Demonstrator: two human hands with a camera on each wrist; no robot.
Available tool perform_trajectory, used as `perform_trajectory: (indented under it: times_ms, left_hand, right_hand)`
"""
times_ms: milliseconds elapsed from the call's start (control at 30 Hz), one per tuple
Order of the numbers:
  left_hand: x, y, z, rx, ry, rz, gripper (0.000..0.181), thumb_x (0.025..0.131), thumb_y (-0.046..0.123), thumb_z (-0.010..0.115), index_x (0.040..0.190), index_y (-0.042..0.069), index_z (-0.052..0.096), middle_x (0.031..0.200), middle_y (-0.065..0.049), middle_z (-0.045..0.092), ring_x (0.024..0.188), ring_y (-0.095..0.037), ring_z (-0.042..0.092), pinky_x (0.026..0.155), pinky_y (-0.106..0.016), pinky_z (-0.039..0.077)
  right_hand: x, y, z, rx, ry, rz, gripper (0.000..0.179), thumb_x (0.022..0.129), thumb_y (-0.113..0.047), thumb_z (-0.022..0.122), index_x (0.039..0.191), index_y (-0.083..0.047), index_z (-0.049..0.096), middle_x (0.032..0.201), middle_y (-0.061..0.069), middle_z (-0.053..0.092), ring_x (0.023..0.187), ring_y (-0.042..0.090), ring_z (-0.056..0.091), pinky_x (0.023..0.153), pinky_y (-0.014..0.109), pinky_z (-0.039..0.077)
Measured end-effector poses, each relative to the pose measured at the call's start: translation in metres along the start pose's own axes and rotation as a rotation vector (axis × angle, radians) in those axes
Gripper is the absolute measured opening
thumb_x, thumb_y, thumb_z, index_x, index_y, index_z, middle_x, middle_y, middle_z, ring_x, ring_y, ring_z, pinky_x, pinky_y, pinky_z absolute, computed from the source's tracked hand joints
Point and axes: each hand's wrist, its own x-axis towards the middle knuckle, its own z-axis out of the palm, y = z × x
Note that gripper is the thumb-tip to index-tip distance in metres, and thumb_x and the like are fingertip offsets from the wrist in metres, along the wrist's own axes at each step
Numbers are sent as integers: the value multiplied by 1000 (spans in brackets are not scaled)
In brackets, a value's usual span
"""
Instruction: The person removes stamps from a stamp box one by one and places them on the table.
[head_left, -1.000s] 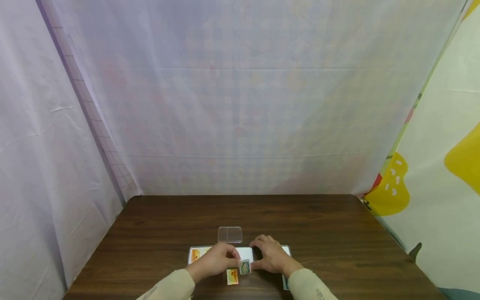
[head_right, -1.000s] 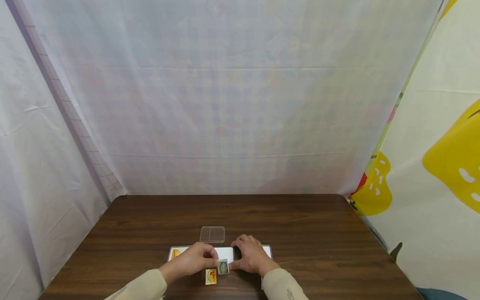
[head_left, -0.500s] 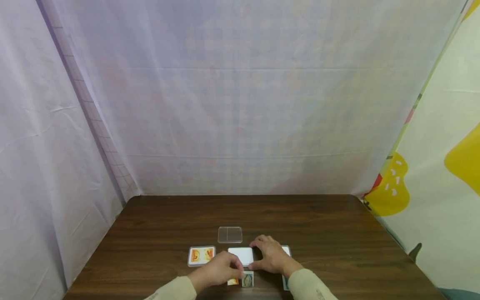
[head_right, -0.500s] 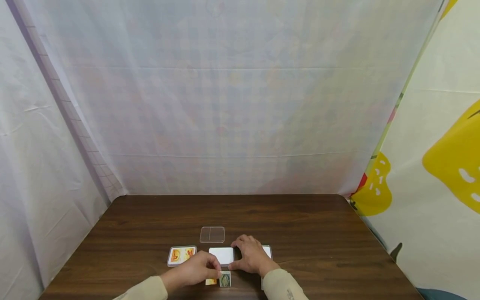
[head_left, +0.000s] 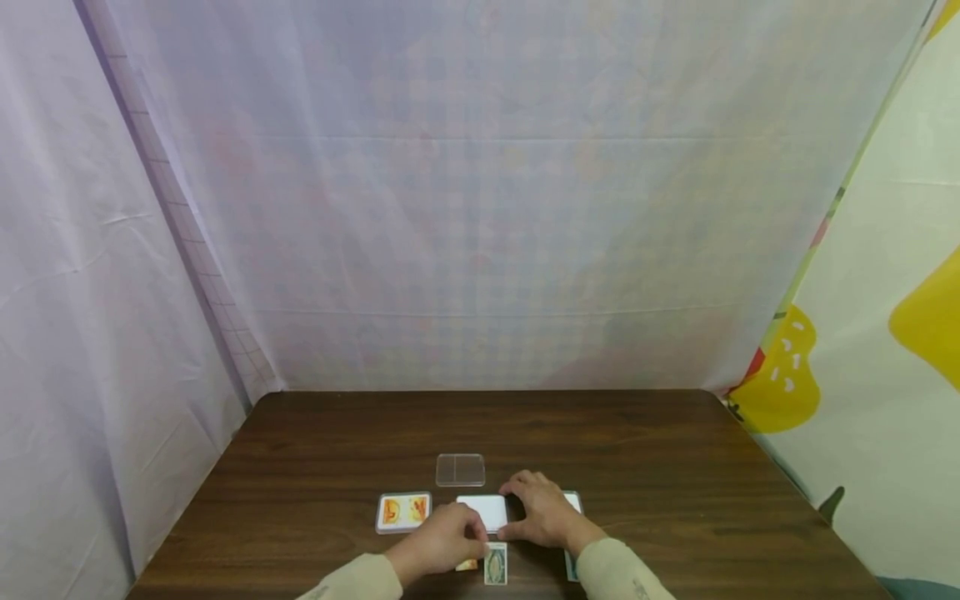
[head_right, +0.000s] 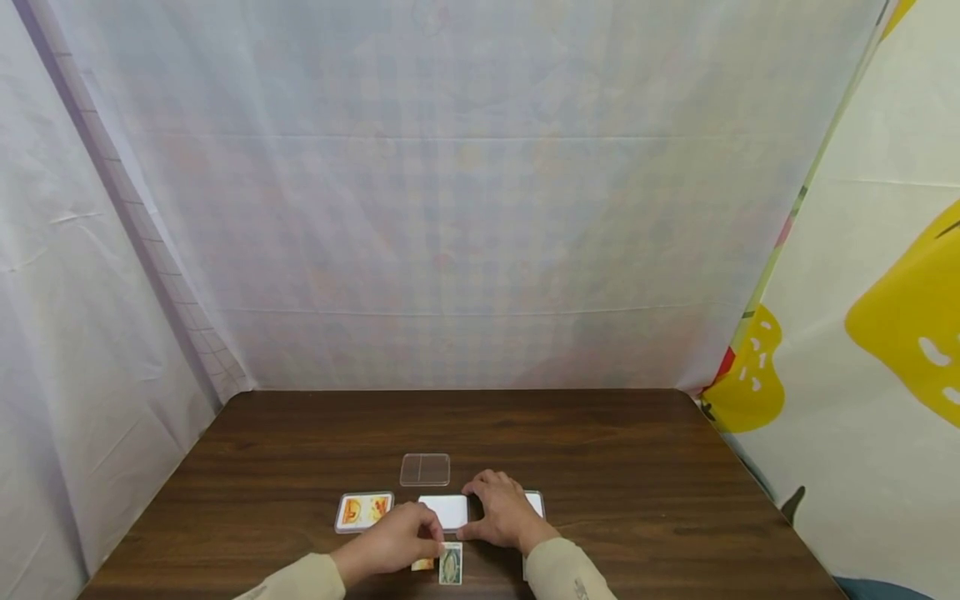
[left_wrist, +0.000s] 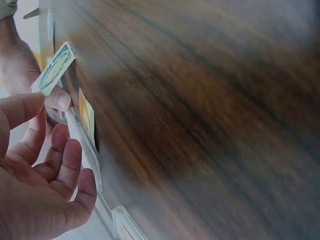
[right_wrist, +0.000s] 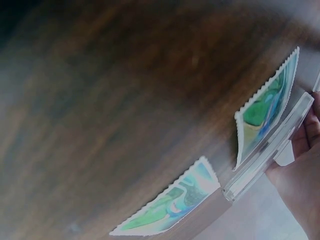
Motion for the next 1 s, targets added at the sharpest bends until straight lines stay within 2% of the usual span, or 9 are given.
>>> perform_trajectory:
  times_ms: [267, 367, 700, 1000]
  left_hand:
    - [1, -1, 3, 181, 39, 39, 11, 78, 15, 80, 73, 16, 70, 71, 13, 52, 68, -1, 45, 62, -22, 39]
    - [1, -1, 2, 215, 44, 39, 10, 78, 17, 80, 74, 16, 71, 72, 12, 52, 69, -2, 45, 62, -22, 38]
    - [3, -1, -2, 200, 53, 47, 8, 78, 17, 79, 77, 16, 71, 74, 14, 55, 73, -2, 48, 68, -25, 41]
    - [6, 2, -10, 158, 58, 39, 12, 77, 19, 79, 82, 12, 71, 79, 7, 56, 74, -5, 49, 68, -25, 42]
  right_hand:
    - [1, 0, 0, -13, 9, -8, 60, 75, -44, 84, 117, -6, 65, 119, 11, 58, 114, 35, 52, 96, 59, 40]
    - [0, 0, 0, -7, 4, -3, 60, 75, -44, 84, 118, -6, 65, 119, 11, 58, 115, 36, 52, 97, 60, 40]
    - [-1, -1, -1, 2, 4, 1, 60, 75, -44, 84, 118, -6, 65, 120, 13, 58, 116, 37, 52, 97, 61, 39]
    - [0, 1, 0, -5, -2, 3, 62, 75, -46, 83, 118, -6, 64, 121, 13, 58, 115, 37, 52, 97, 61, 39]
